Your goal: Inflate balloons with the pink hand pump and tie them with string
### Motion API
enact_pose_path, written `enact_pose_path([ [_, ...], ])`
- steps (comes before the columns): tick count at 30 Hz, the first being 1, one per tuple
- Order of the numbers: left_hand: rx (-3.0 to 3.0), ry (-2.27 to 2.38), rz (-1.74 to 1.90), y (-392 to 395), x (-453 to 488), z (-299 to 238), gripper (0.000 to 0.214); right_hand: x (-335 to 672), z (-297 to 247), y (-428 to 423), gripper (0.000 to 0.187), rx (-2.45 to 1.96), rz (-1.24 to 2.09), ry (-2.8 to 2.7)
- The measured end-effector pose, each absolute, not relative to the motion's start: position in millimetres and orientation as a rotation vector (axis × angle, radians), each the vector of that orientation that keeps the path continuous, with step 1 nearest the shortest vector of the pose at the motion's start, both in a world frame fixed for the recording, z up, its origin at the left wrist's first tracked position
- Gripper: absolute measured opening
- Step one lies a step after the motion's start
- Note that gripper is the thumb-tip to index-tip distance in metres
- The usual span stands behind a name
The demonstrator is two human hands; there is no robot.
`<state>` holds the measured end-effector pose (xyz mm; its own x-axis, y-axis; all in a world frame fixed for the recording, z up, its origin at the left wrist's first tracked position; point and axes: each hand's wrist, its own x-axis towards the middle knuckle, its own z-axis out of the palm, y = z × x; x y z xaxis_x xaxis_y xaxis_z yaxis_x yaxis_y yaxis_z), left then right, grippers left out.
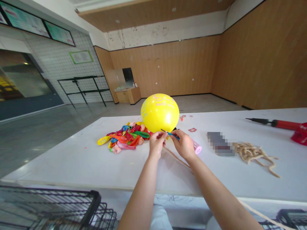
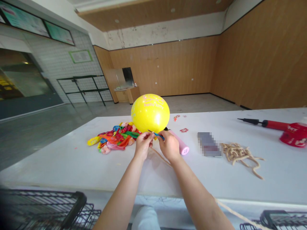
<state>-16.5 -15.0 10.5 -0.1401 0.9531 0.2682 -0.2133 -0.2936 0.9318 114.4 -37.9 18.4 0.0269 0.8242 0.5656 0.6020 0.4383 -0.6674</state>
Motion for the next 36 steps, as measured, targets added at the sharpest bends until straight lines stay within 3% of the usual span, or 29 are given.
enact_pose_path([
  [13, 1.336, 1.021, 1.774, -10.4, -17.7, 4.9, 0.03, 114.8, 18.2, -42.3, 0.015, -1.231, 0.169, -1.664],
  [28, 1.437, 1.101, 1.72, -2.8, -18.1, -10.3, 0.031, 120.3, 6.6, -27.6, 0.025, -1.015, 0.383, -1.195],
  [32, 1.684, 1.156, 1.786, -4.8, -21.4, -9.6, 0.018, 143.8, 15.1, -18.4, 0.025, -1.212, 0.305, -1.17],
  [36, 1.854, 1.155, 1.749, -6.6, -21.2, -7.8, 0.013, 189.0, 26.2, -9.3, 0.018, -1.704, 0.145, -1.413],
])
